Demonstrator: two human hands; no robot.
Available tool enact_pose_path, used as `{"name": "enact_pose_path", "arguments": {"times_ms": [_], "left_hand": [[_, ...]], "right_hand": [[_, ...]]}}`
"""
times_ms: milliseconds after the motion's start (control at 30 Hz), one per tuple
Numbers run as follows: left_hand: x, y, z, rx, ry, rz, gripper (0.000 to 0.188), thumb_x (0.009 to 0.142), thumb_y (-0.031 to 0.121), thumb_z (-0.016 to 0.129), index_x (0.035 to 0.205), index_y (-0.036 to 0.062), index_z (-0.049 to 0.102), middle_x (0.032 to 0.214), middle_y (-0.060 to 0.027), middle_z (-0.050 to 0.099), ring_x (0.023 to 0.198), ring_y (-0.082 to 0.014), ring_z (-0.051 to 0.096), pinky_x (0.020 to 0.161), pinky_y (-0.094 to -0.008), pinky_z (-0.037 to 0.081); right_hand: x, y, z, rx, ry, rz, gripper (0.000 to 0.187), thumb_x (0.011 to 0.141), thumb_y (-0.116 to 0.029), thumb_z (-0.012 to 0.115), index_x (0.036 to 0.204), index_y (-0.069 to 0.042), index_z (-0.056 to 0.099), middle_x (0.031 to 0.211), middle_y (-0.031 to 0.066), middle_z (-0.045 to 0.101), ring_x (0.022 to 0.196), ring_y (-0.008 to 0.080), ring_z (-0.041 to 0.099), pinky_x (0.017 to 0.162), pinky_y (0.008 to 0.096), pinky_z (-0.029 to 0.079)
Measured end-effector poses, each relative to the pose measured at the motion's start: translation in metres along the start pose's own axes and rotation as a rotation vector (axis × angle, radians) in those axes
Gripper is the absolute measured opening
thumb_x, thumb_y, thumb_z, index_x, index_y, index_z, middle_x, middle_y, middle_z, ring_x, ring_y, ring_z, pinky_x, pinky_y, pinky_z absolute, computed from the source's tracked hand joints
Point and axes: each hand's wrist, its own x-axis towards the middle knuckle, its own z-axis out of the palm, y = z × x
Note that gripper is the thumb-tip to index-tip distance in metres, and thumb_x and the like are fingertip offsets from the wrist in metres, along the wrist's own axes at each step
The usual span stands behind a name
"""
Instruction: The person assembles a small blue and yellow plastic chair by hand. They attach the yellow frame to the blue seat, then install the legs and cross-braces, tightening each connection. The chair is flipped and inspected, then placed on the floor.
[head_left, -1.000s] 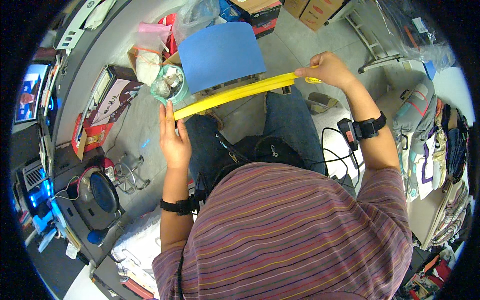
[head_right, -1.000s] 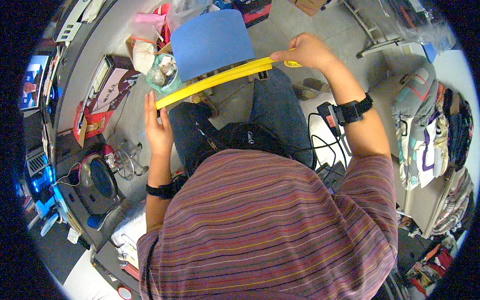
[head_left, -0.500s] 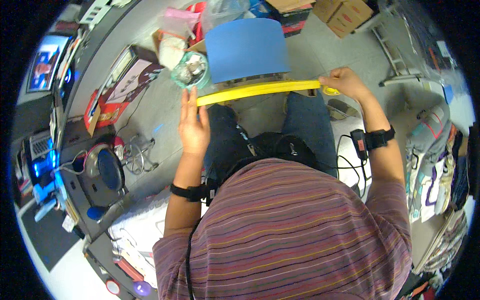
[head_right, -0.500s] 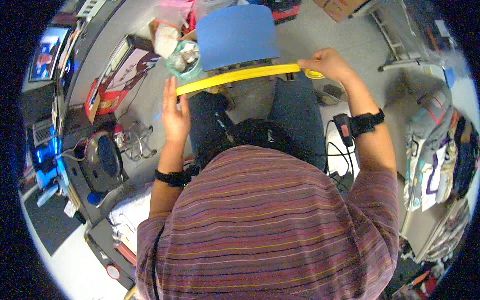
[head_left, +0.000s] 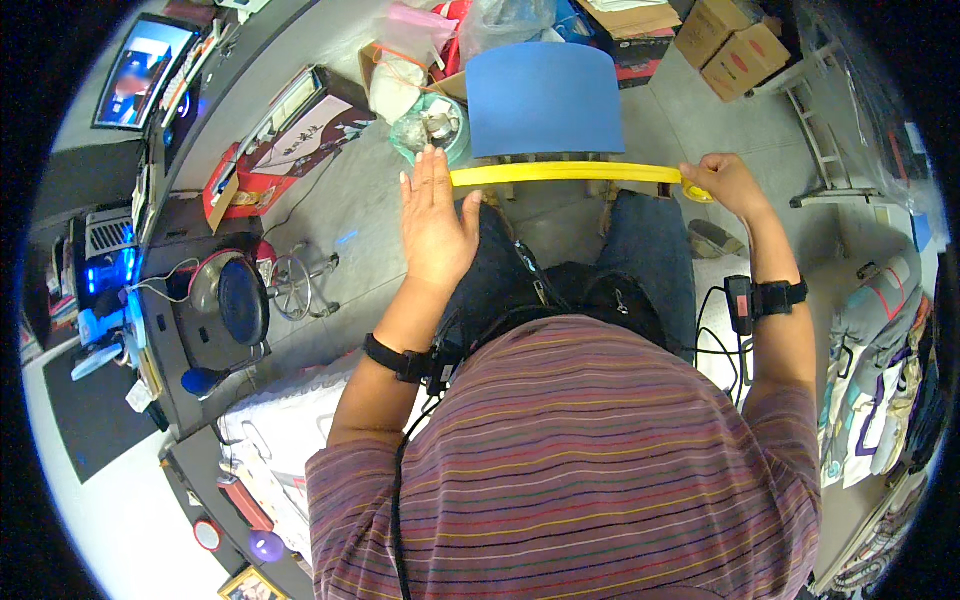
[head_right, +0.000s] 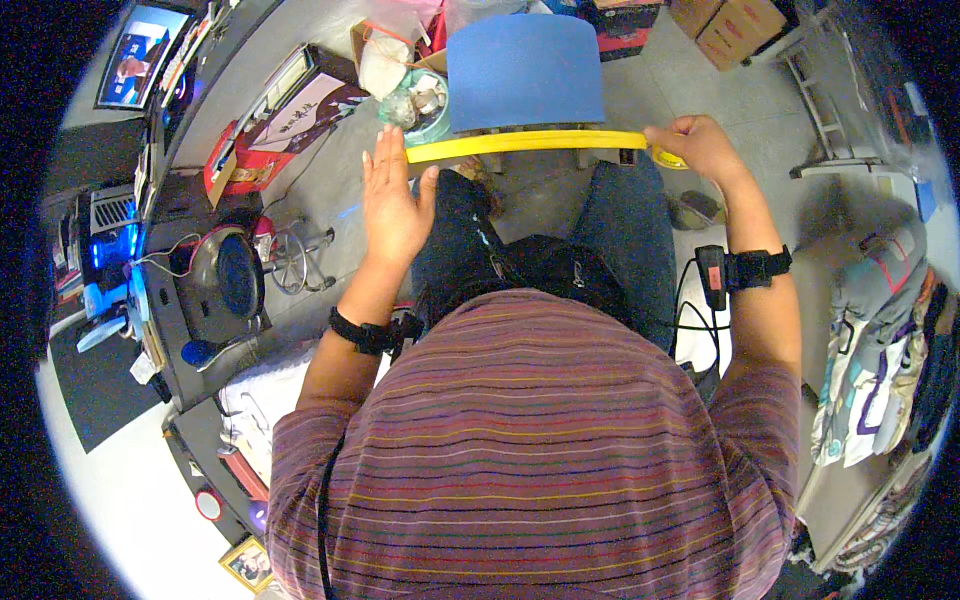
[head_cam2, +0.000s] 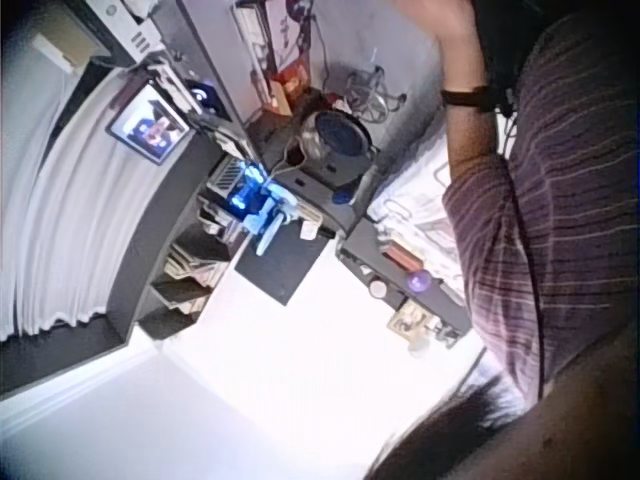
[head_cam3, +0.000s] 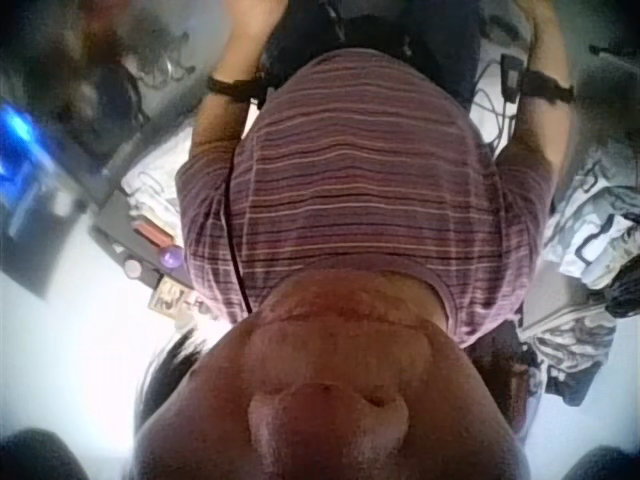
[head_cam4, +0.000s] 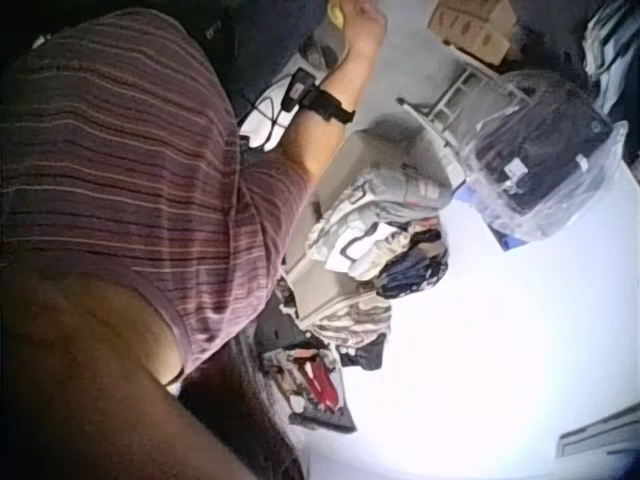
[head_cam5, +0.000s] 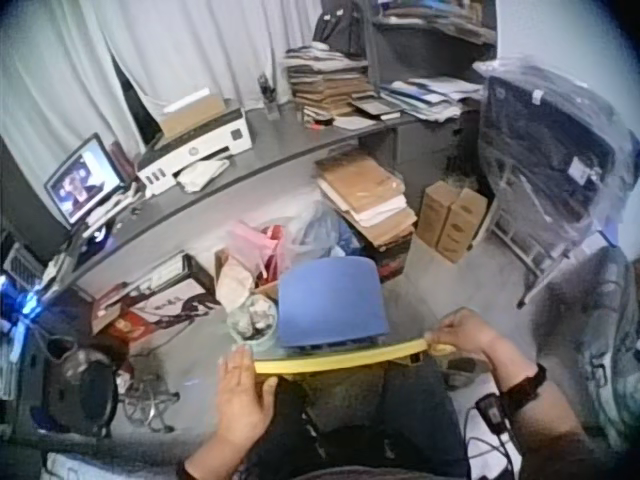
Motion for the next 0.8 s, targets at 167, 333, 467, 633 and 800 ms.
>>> {"name": "enact_pose_path", "arguments": {"times_ms": [167, 333, 467, 633, 800], "left_hand": [[0.002, 0.005, -0.003, 0.013, -0.007, -0.007, 0.072, 0.089, 0.032, 0.063, 0.141, -0.0082, 0.035, 0.146, -0.0247, 0.038, 0.139, -0.0355, 0.034, 0.115, -0.0495, 0.022], [0.007, 0.019, -0.006, 0.015, 0.019, 0.047, 0.076, 0.086, 0.036, 0.067, 0.139, -0.008, 0.037, 0.144, -0.026, 0.04, 0.137, -0.0369, 0.037, 0.115, -0.0492, 0.024], [0.017, 0.043, 0.001, -0.076, 0.024, 0.147, 0.078, 0.085, 0.041, 0.066, 0.138, -0.0086, 0.039, 0.144, -0.0267, 0.039, 0.137, -0.0374, 0.036, 0.115, -0.0466, 0.024], [0.028, 0.074, 0.008, -0.113, -0.03, 0.259, 0.08, 0.087, 0.05, 0.059, 0.139, -0.0076, 0.039, 0.146, -0.0253, 0.038, 0.137, -0.0387, 0.034, 0.116, -0.0482, 0.021], [0.03, 0.078, 0.01, -0.192, -0.039, 0.343, 0.077, 0.087, 0.049, 0.059, 0.141, -0.0017, 0.038, 0.147, -0.0207, 0.038, 0.137, -0.0361, 0.034, 0.115, -0.0516, 0.022]], "right_hand": [[0.001, -0.002, -0.003, 0.005, -0.025, -0.003, 0.05, 0.082, -0.047, 0.074, 0.057, -0.007, 0.059, 0.052, -0.0031, 0.048, 0.05, 0.0073, 0.039, 0.047, 0.029, 0.032], [-0.001, -0.003, -0.004, -0.047, -0.006, 0.003, 0.047, 0.082, -0.046, 0.074, 0.06, -0.006, 0.062, 0.053, -0.0033, 0.049, 0.05, 0.0076, 0.04, 0.047, 0.029, 0.032], [0.0, 0.001, -0.003, -0.009, -0.004, 0.018, 0.045, 0.083, -0.045, 0.074, 0.062, -0.006, 0.063, 0.055, -0.0033, 0.05, 0.051, 0.0078, 0.04, 0.048, 0.0289, 0.033], [0.0, -0.001, -0.006, 0.005, -0.025, 0.018, 0.045, 0.082, -0.046, 0.074, 0.064, -0.006, 0.064, 0.056, -0.0034, 0.051, 0.053, 0.0077, 0.042, 0.049, 0.0289, 0.034], [-0.004, -0.007, -0.003, -0.038, 0.008, 0.019, 0.047, 0.081, -0.049, 0.074, 0.067, -0.005, 0.066, 0.058, -0.0008, 0.054, 0.054, 0.0096, 0.045, 0.05, 0.0303, 0.037]]}}
